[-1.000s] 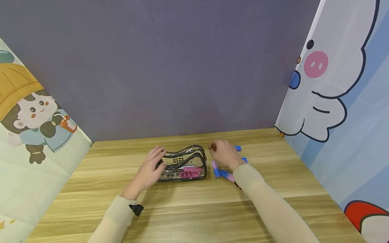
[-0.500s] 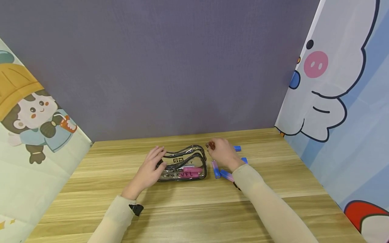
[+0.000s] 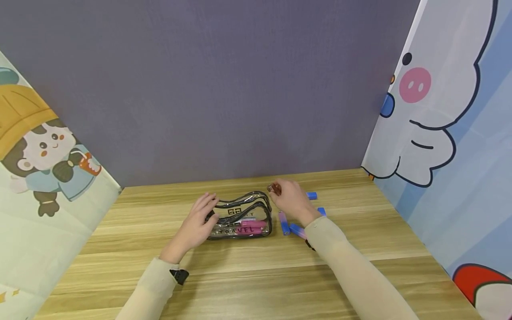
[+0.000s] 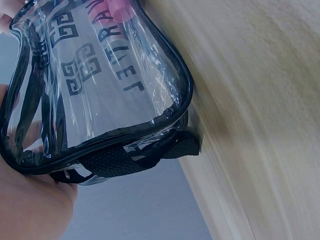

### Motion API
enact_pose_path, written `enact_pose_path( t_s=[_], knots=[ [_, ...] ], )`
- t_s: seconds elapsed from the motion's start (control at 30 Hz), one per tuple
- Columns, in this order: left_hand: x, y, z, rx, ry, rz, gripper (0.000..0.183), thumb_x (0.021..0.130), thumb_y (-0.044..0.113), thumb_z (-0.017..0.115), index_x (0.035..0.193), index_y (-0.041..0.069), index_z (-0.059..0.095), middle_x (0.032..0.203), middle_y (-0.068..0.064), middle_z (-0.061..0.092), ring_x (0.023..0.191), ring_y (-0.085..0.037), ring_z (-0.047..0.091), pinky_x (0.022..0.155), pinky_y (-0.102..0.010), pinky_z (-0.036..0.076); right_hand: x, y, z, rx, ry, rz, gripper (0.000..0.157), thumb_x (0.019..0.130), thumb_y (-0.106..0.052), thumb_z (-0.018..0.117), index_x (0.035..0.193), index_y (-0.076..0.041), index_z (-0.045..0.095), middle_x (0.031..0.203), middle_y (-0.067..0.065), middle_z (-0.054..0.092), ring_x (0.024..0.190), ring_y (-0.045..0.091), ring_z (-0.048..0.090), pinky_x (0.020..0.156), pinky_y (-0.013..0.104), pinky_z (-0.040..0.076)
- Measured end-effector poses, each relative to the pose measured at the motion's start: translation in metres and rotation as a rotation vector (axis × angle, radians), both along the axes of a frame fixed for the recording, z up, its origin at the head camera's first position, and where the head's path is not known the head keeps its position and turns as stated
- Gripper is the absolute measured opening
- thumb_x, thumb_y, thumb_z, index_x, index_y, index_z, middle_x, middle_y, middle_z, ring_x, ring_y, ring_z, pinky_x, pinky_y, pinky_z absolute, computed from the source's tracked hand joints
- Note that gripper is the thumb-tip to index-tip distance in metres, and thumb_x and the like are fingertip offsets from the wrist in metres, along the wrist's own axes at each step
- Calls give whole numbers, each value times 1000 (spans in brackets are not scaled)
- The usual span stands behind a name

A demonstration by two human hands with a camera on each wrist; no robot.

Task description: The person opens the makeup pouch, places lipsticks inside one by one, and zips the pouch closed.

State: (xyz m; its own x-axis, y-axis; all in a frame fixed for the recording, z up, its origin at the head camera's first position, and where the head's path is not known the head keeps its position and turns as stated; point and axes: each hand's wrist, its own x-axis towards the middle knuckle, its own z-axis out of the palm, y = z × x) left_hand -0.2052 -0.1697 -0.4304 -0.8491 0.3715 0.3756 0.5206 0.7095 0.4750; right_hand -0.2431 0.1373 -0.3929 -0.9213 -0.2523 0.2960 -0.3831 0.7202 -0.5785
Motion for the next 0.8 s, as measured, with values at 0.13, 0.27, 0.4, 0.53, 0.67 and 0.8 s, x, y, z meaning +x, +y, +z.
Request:
enact_pose_path(
  t_s=[0.13, 0.27, 0.4, 0.53, 0.67, 0.8],
  knots=[
    [0, 0, -1, 4, 5, 0, 53, 103, 25, 50, 148, -3, 48, 159, -17, 38, 151, -37, 23, 123, -54, 20, 0, -1, 3, -19, 15, 1, 17, 95, -16, 69, 108, -4, 71, 92, 4, 69, 83, 19, 65, 74, 37, 58],
    [0, 0, -1, 7, 4, -2, 53, 103, 25, 50, 148, -3, 48, 159, -18, 39, 151, -38, 24, 122, -55, 20, 0, -2, 5, -37, 39, 1, 20, 95, -16, 69, 109, -3, 71, 94, 5, 70, 86, 20, 67, 77, 38, 59],
    [-1, 1, -1, 5, 7, -4, 53, 103, 26, 49, 148, -3, 48, 159, -18, 39, 151, -39, 24, 122, -55, 20, 1, -4, 7, -71, 36, 1, 23, 95, -17, 69, 113, -2, 70, 96, 6, 71, 87, 20, 67, 79, 39, 59],
    [-1, 1, -2, 5, 11, -4, 53, 103, 26, 49, 148, -3, 48, 159, -18, 39, 151, -38, 24, 123, -55, 20, 3, -6, 10, -99, 29, 8, 25, 95, -16, 68, 115, -1, 69, 97, 6, 71, 88, 21, 67, 80, 39, 59],
    [-1, 1, -2, 7, 20, -6, 53, 102, 25, 49, 147, -4, 49, 158, -19, 39, 150, -39, 25, 122, -55, 20, 5, -8, 12, -117, 32, 14, 26, 95, -17, 69, 116, -1, 69, 96, 6, 71, 88, 20, 67, 80, 40, 59],
    [0, 1, -1, 9, 24, -7, 53, 102, 25, 50, 147, -4, 49, 158, -20, 39, 150, -41, 25, 122, -56, 21, 6, -9, 13, -135, 42, 13, 27, 95, -17, 70, 116, -2, 69, 96, 5, 71, 87, 20, 67, 79, 39, 59]
  ],
)
